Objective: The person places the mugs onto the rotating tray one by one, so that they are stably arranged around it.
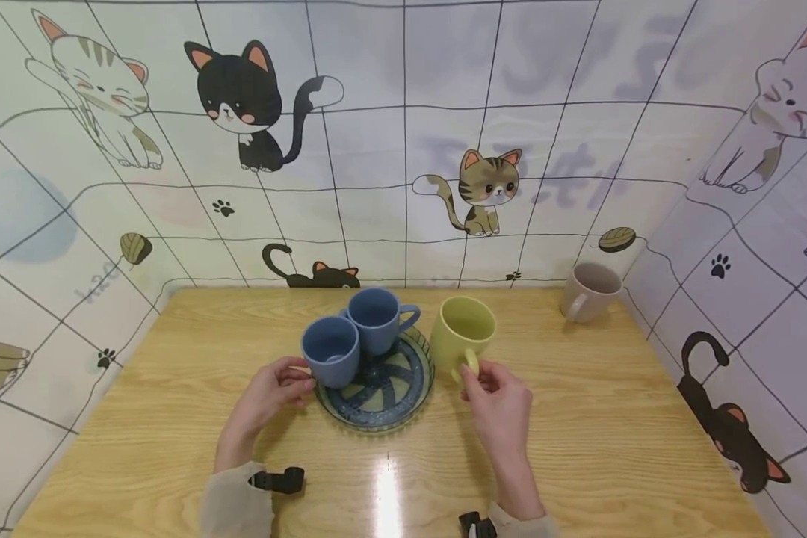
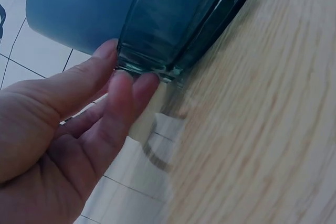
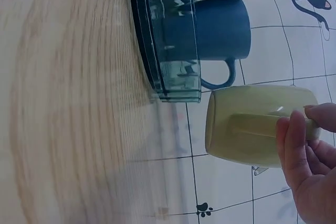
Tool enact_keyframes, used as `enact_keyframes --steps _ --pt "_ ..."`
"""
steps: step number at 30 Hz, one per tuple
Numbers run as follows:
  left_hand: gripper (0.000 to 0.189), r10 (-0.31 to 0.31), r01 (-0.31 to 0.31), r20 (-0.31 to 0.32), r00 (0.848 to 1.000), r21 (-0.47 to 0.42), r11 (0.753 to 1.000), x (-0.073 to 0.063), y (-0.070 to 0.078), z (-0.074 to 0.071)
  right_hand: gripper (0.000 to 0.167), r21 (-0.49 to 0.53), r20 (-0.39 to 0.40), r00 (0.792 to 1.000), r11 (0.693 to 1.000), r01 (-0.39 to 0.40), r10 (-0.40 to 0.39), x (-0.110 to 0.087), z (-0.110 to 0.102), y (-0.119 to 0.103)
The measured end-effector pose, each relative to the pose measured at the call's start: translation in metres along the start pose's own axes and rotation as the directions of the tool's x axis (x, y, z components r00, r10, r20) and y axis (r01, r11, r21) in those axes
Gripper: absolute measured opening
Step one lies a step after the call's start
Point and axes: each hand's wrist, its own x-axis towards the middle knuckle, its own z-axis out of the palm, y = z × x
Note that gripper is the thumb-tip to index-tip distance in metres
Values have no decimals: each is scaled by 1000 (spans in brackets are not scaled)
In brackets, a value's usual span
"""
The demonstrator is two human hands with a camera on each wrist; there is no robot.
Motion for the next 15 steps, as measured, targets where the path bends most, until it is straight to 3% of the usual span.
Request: enact_keyframes --steps 10,15 --pt "66 16 -18 113 993 17 1000 -1 -2 -3 16 37 23 1000 999 17 -18 -3 14 -8" --pt "79 65 -78 172 983 70 994 -3 0 -3 14 41 33 999 998 37 -39 -3 21 -10"
